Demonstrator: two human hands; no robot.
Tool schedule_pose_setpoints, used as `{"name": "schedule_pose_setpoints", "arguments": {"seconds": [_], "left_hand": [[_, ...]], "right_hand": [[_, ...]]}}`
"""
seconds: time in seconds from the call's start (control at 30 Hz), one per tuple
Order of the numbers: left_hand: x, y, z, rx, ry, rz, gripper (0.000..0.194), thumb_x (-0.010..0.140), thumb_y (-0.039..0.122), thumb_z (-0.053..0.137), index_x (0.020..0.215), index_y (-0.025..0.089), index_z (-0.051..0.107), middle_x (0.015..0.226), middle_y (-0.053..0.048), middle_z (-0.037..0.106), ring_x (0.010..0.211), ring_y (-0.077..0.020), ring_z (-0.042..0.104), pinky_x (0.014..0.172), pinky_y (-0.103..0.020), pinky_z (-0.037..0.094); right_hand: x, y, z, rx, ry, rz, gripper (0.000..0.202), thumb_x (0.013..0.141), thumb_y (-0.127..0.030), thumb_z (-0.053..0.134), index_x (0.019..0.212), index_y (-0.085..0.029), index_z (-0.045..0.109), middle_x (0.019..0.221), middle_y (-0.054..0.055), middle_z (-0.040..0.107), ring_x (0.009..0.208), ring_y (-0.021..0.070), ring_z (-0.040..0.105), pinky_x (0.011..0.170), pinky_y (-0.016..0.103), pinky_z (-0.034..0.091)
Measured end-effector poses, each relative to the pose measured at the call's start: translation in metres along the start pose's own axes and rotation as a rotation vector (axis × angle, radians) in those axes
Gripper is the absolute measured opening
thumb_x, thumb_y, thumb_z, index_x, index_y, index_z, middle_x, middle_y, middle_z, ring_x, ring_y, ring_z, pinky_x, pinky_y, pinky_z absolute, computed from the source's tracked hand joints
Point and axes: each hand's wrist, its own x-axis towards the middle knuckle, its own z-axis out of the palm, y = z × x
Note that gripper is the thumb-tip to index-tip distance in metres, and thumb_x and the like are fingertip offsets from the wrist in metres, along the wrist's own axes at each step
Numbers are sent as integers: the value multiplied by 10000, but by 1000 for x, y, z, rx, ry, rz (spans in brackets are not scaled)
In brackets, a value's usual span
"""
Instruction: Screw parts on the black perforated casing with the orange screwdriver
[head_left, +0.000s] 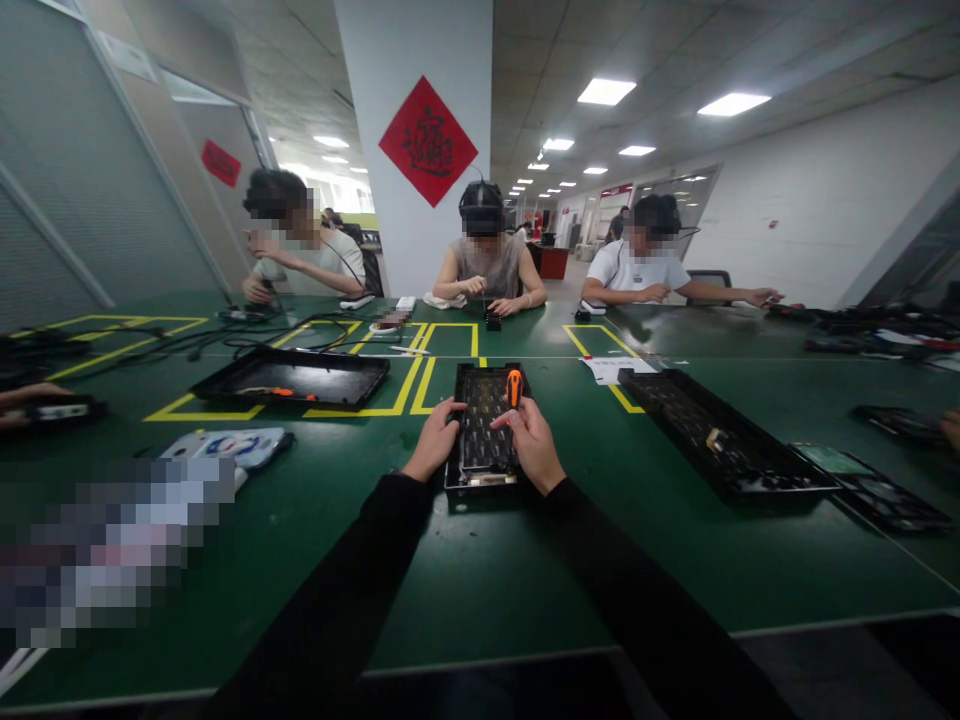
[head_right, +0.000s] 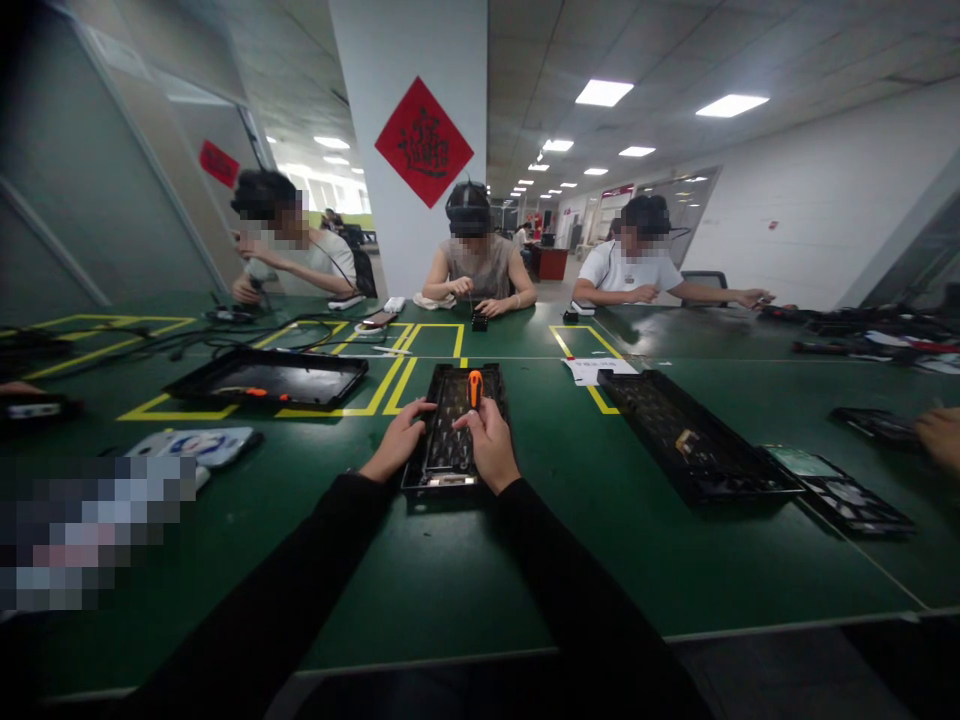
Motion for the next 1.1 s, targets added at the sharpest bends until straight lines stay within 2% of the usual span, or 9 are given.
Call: {"name": "schedule_pose_setpoints", "arguments": {"seconds": [0.2, 0.37, 0.5, 0.7, 0.87, 1.1], "left_hand": [[0, 1, 0, -6, -4, -2, 416, 685, 88, 398, 1045, 157, 594, 1281, -87, 493, 1242, -218, 401, 1089, -405, 271], [1, 2, 0, -9, -5, -4, 418, 685, 86, 394, 1047, 151, 592, 1271, -96, 499, 1240, -222, 403, 1086, -411, 273], [0, 3, -1, -10, -3, -4, 413, 685, 88, 396, 1039, 163, 596, 1273, -83, 499, 1239, -221, 404, 1085, -417, 273], [0, 4, -1, -3, -6, -11, 400, 697, 98, 399, 1039, 153, 599, 1281, -93, 493, 1244, -220, 398, 1085, -414, 269], [1, 3, -1, -10, -2, -10, 403, 684, 97, 409, 1031, 158, 604, 1278, -86, 499, 1242, -224, 401, 1084, -417, 271], [0, 4, -1, -12, 0, -13, 404, 677, 98, 411, 1023, 163, 610, 1284, -82, 495, 1246, -228, 396, 1087, -416, 269]], "right_hand": [[0, 2, 5, 108, 7, 4, 330, 761, -307, 591, 1056, -190, 499, 956, 50, 633, 825, 156, 610, 730, 282, 491], [0, 1, 2, 67, -9, 22, 280, 793, -306, 540, 1036, -169, 560, 969, 58, 632, 821, 162, 614, 730, 283, 493], [0, 0, 0, 4, 8, 33, 307, 823, -303, 492, 1089, -170, 569, 913, 46, 633, 781, 155, 604, 718, 276, 486], [0, -1, 3, 90, 19, 12, 323, 797, -264, 526, 1107, -180, 499, 933, 48, 628, 772, 144, 604, 700, 267, 488], [-1, -2, 1, 28, 18, 35, 266, 823, -292, 476, 1057, -181, 537, 843, 30, 627, 660, 127, 562, 575, 232, 449], [0, 0, 0, -28, 57, 15, 274, 815, -277, 461, 1054, -186, 556, 778, 15, 614, 635, 131, 538, 570, 240, 427]]}}
